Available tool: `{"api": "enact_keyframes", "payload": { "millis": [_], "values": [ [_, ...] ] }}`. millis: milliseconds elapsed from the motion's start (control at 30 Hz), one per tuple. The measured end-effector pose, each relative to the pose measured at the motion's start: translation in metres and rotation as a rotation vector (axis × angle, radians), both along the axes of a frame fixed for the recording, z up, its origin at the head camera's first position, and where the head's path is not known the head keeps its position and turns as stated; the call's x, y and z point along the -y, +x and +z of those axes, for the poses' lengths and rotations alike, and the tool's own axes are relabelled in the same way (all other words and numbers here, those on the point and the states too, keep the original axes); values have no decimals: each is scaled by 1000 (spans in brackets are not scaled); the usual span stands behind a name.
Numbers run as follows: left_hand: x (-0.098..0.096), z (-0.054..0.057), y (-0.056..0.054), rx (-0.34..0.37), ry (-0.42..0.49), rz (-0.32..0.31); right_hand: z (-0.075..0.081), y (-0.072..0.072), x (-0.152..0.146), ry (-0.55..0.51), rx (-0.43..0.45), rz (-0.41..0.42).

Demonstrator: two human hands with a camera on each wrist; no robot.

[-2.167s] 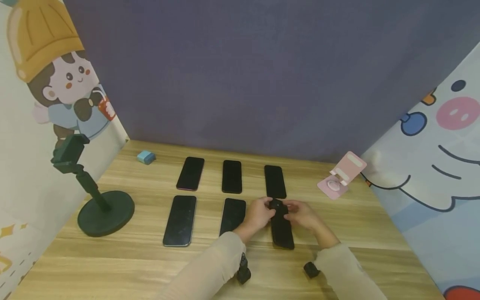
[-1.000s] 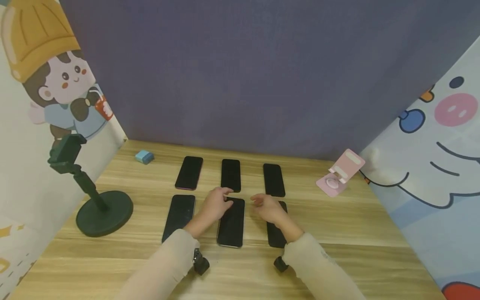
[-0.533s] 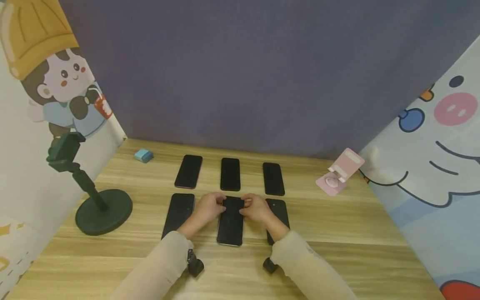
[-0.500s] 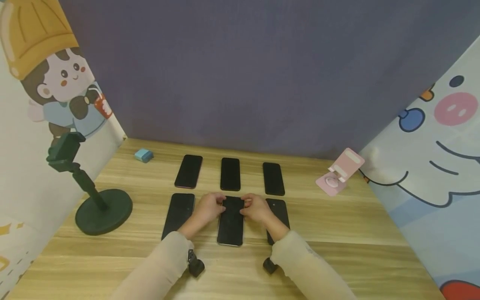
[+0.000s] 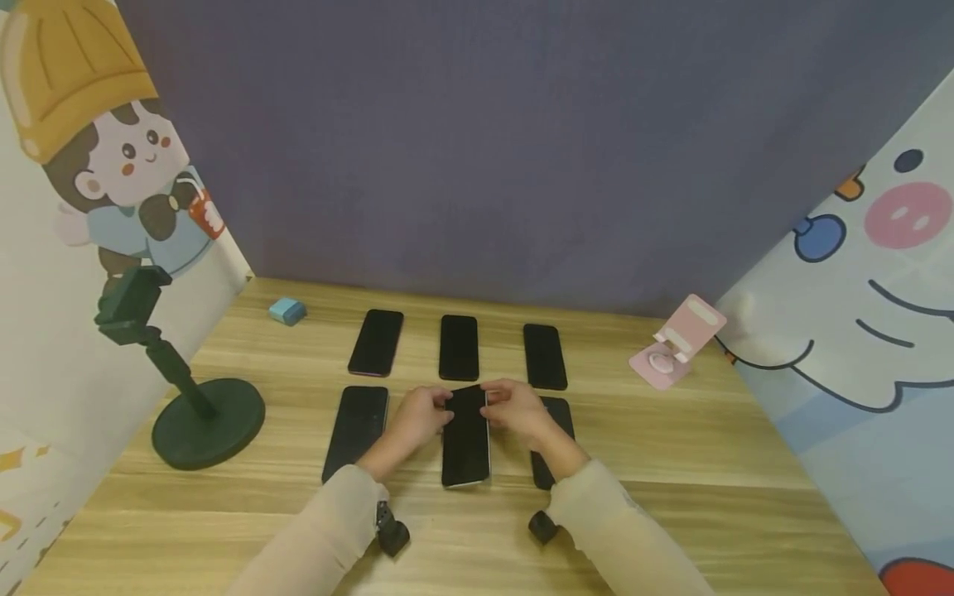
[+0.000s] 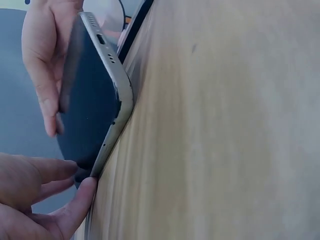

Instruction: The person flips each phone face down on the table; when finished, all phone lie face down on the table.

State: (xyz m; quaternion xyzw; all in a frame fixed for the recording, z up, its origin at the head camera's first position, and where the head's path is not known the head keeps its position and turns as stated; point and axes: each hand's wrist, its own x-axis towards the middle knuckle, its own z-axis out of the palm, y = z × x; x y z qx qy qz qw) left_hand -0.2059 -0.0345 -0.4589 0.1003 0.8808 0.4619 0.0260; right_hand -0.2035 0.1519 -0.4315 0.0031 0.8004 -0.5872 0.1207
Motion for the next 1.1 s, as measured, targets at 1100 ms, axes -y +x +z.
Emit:
{"api": "enact_keyframes", "payload": {
  "millis": [1100],
  "values": [
    [-20, 11, 13, 53, 421, 8, 4, -1, -1, -176, 5, 165]
  ]
}}
